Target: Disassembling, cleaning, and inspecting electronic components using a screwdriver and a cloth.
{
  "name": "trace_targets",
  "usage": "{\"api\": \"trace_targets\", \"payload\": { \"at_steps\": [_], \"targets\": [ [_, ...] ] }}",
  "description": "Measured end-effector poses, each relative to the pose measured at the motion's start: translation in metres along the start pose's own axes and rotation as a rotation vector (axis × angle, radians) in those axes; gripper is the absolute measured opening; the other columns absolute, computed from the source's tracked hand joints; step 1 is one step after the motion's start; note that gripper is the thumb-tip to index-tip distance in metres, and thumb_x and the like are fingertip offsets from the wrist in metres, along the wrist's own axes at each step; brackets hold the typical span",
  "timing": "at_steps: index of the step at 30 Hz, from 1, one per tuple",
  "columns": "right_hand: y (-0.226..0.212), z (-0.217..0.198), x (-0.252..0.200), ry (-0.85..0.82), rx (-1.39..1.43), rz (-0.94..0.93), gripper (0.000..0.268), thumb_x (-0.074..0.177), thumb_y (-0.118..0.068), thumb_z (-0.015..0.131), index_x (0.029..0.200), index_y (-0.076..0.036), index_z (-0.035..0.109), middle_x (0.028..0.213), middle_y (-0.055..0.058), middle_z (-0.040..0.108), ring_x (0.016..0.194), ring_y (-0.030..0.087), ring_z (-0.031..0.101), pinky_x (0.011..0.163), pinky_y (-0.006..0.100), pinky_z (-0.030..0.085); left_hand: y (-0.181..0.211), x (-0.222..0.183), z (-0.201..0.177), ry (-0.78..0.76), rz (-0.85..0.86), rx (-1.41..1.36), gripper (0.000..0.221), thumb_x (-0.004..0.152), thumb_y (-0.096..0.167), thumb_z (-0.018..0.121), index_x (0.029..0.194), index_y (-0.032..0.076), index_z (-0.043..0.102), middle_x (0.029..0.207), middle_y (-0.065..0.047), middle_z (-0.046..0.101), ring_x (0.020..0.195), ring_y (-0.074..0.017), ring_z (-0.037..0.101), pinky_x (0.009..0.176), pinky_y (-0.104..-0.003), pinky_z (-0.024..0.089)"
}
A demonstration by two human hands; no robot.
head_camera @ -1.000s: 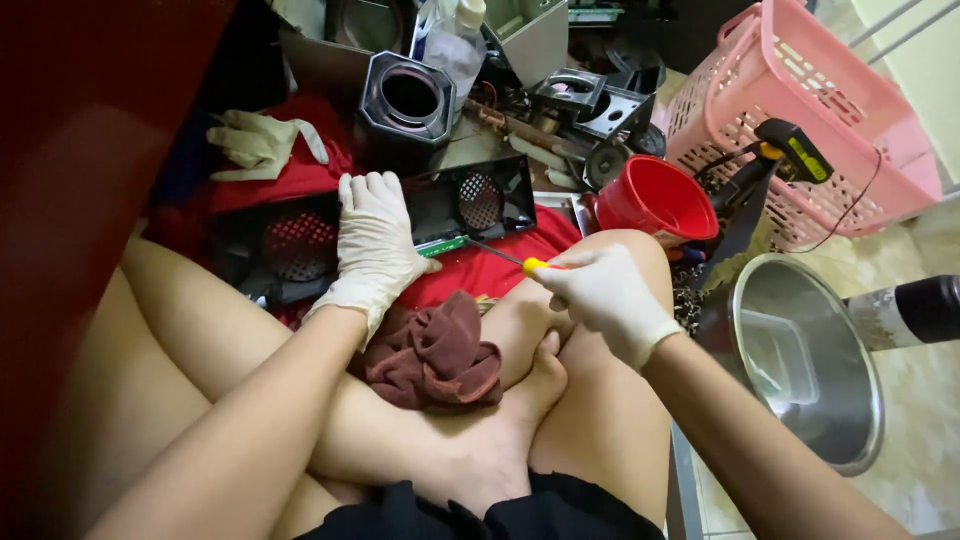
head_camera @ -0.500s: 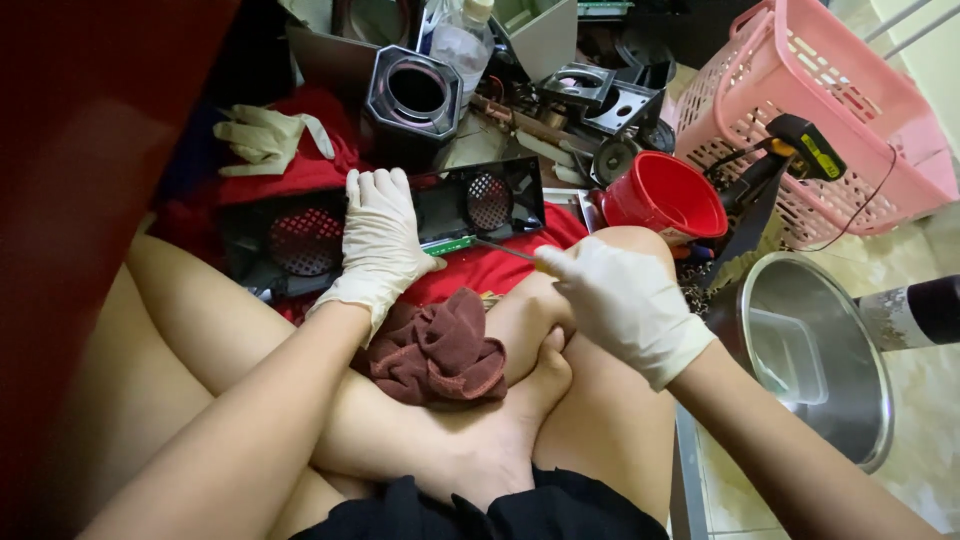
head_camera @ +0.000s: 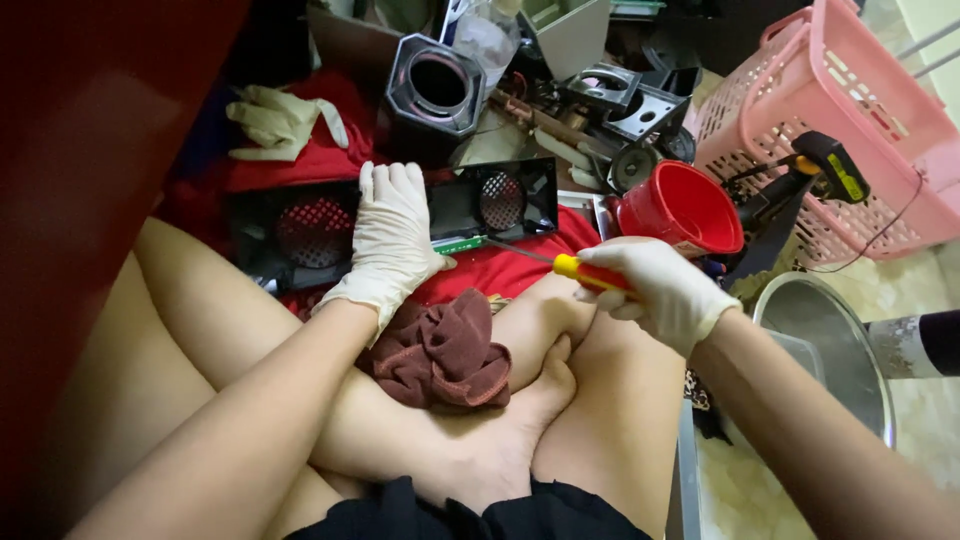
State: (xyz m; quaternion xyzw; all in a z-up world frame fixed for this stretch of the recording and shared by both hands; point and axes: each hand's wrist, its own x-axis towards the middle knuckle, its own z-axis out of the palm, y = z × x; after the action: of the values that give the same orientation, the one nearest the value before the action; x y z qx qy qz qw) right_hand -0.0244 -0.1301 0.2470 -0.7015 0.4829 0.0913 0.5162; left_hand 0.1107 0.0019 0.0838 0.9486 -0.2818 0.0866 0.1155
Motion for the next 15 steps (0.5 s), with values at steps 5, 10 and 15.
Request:
{"api": "trace_targets", "payload": {
  "at_steps": [5, 10, 15],
  "targets": [
    [0.008, 0.0, 0.002, 0.107, -0.404, -0.26, 0.033, 0.058, -0.005, 0.074, 0.088, 0.0, 0.061, 0.065, 0.02, 0.063, 0.041, 0.019, 0.056, 0.03, 0.02, 0.033, -0.001, 0.001, 0.0, -0.016, 0.009, 0.009, 0.113, 0.035, 0.061, 0.079, 0.119, 0.0, 0.034, 0.105, -0.013, 0.044, 0.109, -0.0281, 0.039, 0.109, -0.042, 0.013],
    [0.028, -0.003, 0.026, 0.558, -1.715, -1.256, 0.02, 0.062, -0.03, 0.057, 0.078, -0.023, 0.049, 0.066, -0.002, 0.048, 0.06, 0.015, 0.054, 0.043, 0.032, 0.046, 0.001, -0.003, -0.011, 0.005, 0.015, -0.025, 0.111, 0.034, 0.057, 0.081, 0.117, -0.001, 0.035, 0.102, -0.014, 0.045, 0.106, -0.0284, 0.041, 0.107, -0.042, 0.018],
    [0.013, 0.008, 0.009, 0.444, -1.431, -0.849, 0.018, 0.073, -0.037, 0.054, 0.087, -0.026, 0.058, 0.074, 0.002, 0.058, 0.072, 0.023, 0.061, 0.058, 0.036, 0.049, 0.0, -0.003, -0.01, 0.037, 0.018, 0.013, 0.112, 0.036, 0.056, 0.08, 0.119, -0.003, 0.035, 0.105, -0.016, 0.045, 0.107, -0.03, 0.041, 0.108, -0.043, 0.017]
  ]
}}
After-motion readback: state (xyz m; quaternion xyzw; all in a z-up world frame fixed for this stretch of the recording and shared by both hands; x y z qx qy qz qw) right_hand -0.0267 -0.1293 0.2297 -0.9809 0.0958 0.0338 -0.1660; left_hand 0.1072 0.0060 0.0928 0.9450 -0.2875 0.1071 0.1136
